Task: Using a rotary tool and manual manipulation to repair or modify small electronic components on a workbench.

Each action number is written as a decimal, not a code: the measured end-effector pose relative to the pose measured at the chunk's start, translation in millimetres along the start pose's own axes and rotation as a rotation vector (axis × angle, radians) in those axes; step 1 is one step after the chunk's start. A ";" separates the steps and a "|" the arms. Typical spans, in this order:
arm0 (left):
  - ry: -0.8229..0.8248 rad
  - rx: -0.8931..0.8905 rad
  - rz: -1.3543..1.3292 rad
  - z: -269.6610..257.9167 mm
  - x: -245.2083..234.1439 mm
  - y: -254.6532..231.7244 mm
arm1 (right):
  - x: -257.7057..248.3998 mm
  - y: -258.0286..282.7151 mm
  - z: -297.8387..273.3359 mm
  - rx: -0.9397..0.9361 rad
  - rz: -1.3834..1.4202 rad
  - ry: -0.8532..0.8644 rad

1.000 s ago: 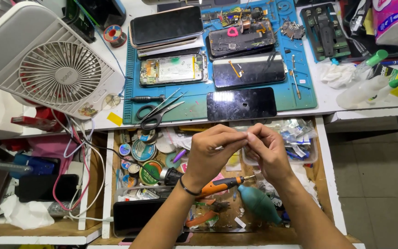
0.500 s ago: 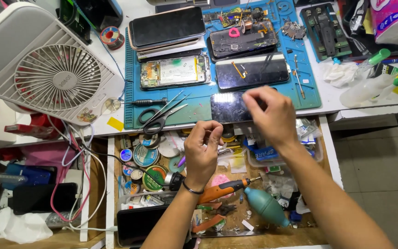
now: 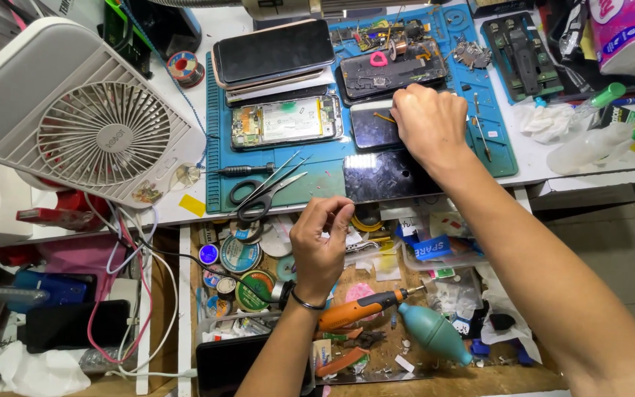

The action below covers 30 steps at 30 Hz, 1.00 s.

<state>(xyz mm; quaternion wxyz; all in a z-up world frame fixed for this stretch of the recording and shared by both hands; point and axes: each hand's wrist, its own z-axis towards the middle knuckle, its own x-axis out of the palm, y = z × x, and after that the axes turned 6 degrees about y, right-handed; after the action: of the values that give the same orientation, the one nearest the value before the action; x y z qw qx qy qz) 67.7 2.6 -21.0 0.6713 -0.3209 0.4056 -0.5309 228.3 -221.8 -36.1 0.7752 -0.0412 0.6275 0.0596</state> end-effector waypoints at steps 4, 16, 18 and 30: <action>-0.003 0.006 -0.013 -2.2 1.2 2.9 | -3.9 -2.7 -5.4 -0.054 -0.014 -0.082; -0.005 0.014 -0.017 -2.1 -2.3 4.2 | -39.5 -10.5 -3.0 0.013 0.142 0.150; -0.001 0.019 -0.014 -2.3 -2.8 5.0 | -34.0 -9.8 1.0 -0.010 -0.009 0.186; 0.016 0.008 -0.022 -1.6 -5.7 4.4 | -8.7 -27.8 2.4 -0.207 -0.163 -0.070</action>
<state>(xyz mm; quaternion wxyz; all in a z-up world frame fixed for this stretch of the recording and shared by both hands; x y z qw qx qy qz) 67.6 9.1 -24.3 0.6635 -0.3185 0.4052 -0.5423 232.9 -249.3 -27.4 0.7906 -0.1696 0.5851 0.0622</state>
